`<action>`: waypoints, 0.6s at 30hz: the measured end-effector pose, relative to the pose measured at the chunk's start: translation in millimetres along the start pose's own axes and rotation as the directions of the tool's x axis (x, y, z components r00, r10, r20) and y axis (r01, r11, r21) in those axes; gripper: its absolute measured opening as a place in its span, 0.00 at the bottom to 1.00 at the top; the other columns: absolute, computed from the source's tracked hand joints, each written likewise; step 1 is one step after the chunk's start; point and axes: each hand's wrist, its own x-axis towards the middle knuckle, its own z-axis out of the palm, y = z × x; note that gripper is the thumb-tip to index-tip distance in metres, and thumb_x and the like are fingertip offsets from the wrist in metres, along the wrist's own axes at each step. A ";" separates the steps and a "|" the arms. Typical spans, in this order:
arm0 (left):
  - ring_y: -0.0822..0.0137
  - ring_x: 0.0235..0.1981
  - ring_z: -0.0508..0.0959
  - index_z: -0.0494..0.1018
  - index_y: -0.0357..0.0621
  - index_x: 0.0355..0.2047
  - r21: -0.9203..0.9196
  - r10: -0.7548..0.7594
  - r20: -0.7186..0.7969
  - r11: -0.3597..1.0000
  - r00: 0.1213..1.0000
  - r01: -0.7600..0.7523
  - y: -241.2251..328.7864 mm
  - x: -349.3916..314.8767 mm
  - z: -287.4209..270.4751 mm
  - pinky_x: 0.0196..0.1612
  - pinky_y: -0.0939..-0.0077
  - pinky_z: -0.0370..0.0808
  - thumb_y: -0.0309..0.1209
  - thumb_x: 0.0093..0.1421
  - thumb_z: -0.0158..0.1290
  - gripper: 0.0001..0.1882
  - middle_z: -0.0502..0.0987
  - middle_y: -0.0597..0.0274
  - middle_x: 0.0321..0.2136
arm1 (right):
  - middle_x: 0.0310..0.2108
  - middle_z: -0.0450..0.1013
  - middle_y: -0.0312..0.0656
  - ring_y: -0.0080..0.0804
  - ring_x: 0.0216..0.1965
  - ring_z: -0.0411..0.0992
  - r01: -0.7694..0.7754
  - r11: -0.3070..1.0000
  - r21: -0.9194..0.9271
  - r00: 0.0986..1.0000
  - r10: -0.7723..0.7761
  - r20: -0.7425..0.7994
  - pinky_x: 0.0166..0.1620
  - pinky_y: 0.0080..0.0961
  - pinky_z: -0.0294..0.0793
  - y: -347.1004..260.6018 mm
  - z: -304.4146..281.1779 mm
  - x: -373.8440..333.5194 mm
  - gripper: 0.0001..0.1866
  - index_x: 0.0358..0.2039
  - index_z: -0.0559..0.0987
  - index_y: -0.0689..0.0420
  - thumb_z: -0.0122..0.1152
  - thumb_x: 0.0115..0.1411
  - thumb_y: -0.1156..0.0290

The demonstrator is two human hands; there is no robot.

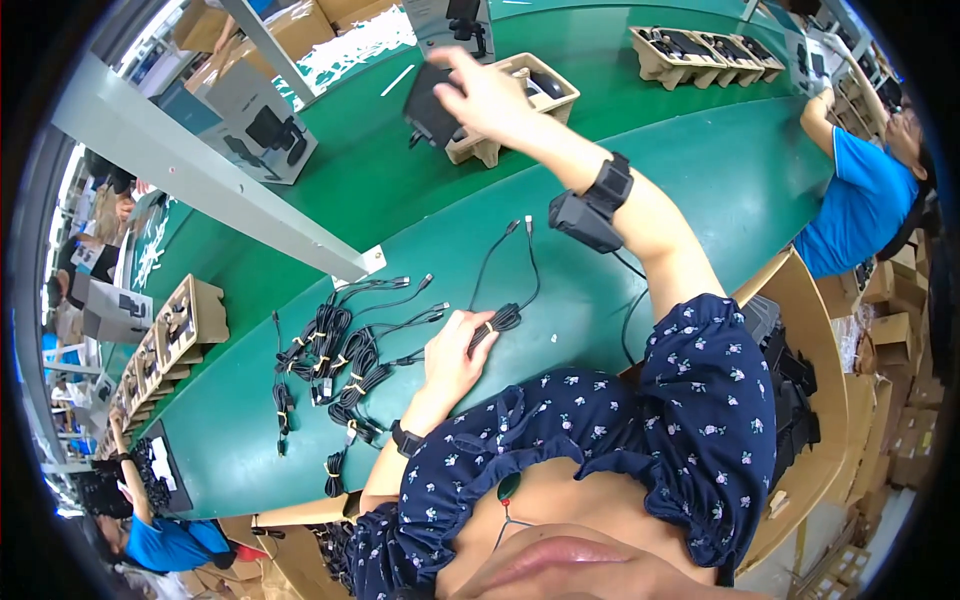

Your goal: The recorder is assembling electronic cables and plastic housings at a manual assembly station on a production floor.

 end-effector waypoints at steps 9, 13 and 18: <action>0.60 0.28 0.76 0.72 0.46 0.38 0.010 0.037 0.026 0.999 0.999 -0.038 5.2 -1.4 -1.7 0.29 0.70 0.73 0.30 0.51 0.57 0.13 0.72 0.62 0.29 | 0.26 0.74 0.47 0.44 0.31 0.74 0.274 0.906 -0.322 0.847 -0.069 0.527 0.36 0.38 0.72 -13.0 -55.3 -59.4 0.09 0.32 0.76 0.54 0.52 0.53 0.65; 0.60 0.28 0.76 0.72 0.45 0.38 0.002 0.027 0.032 1.000 0.999 -0.027 2.9 -1.7 -1.3 0.29 0.70 0.73 0.30 0.51 0.57 0.13 0.72 0.62 0.29 | 0.40 0.72 0.53 0.53 0.42 0.70 0.329 0.943 -0.044 0.405 -0.099 0.909 0.43 0.41 0.70 -4.6 -65.3 -90.1 0.40 0.55 0.61 0.55 0.63 0.47 0.47; 0.60 0.28 0.76 0.74 0.45 0.38 -0.029 0.011 0.027 1.000 1.000 -0.010 8.5 -0.9 -1.4 0.31 0.73 0.73 0.28 0.50 0.58 0.13 0.73 0.60 0.29 | 0.38 0.72 0.46 0.46 0.43 0.69 0.340 0.940 0.023 0.472 -0.192 0.861 0.42 0.38 0.70 4.2 -69.2 -95.0 0.24 0.48 0.67 0.52 0.61 0.52 0.59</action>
